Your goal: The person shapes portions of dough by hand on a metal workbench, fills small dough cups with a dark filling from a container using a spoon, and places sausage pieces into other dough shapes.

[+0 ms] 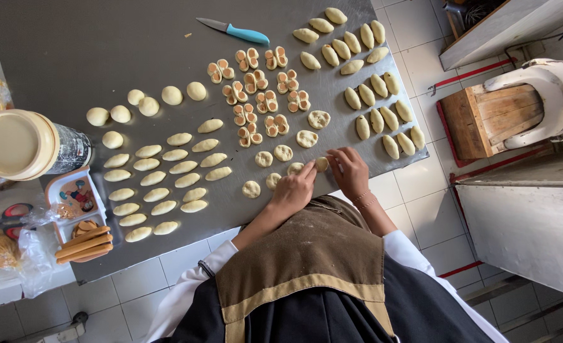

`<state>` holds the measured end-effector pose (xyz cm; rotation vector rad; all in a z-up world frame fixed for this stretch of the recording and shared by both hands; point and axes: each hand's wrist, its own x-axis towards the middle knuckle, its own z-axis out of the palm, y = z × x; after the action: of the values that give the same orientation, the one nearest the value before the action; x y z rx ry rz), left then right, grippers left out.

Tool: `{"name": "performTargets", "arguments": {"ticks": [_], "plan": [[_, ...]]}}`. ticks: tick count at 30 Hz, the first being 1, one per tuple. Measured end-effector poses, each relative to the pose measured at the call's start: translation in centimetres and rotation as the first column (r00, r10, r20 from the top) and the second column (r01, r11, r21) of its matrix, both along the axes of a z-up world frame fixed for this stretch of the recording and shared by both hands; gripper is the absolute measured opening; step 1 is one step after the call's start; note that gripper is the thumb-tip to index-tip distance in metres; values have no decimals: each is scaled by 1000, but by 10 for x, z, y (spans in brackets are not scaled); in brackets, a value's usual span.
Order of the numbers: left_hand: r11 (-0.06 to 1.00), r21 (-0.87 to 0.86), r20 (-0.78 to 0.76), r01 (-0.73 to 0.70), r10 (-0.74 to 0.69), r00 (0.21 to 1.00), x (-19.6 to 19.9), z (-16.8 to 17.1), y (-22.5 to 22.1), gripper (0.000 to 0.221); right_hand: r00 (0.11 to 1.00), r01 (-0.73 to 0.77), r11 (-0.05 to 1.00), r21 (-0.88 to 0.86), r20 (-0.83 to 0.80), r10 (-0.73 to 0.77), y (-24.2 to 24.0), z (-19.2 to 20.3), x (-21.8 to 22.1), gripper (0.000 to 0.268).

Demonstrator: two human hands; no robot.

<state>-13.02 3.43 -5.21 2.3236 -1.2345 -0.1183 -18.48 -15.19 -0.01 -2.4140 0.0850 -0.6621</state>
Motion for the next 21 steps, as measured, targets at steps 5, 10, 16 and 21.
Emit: {"name": "performTargets", "arguments": {"ticks": [5, 10, 16, 21], "plan": [[996, 71, 7, 54, -55, 998, -3, 2, -2, 47, 998, 50, 997, 66, -43, -47, 9, -7, -17, 15], [995, 34, 69, 92, -94, 993, -3, 9, -5, 48, 998, 67, 997, 44, 3, -67, 11, -26, -16, 17], [997, -68, 32, -21, 23, 999, -4, 7, 1, 41, 993, 116, 993, 23, 2, -116, 8, -12, -22, 24], [987, -92, 34, -130, 134, 990, 7, 23, 22, 35, 1000, -4, 1000, -18, 30, 4, 11, -11, -14, 35]]}}
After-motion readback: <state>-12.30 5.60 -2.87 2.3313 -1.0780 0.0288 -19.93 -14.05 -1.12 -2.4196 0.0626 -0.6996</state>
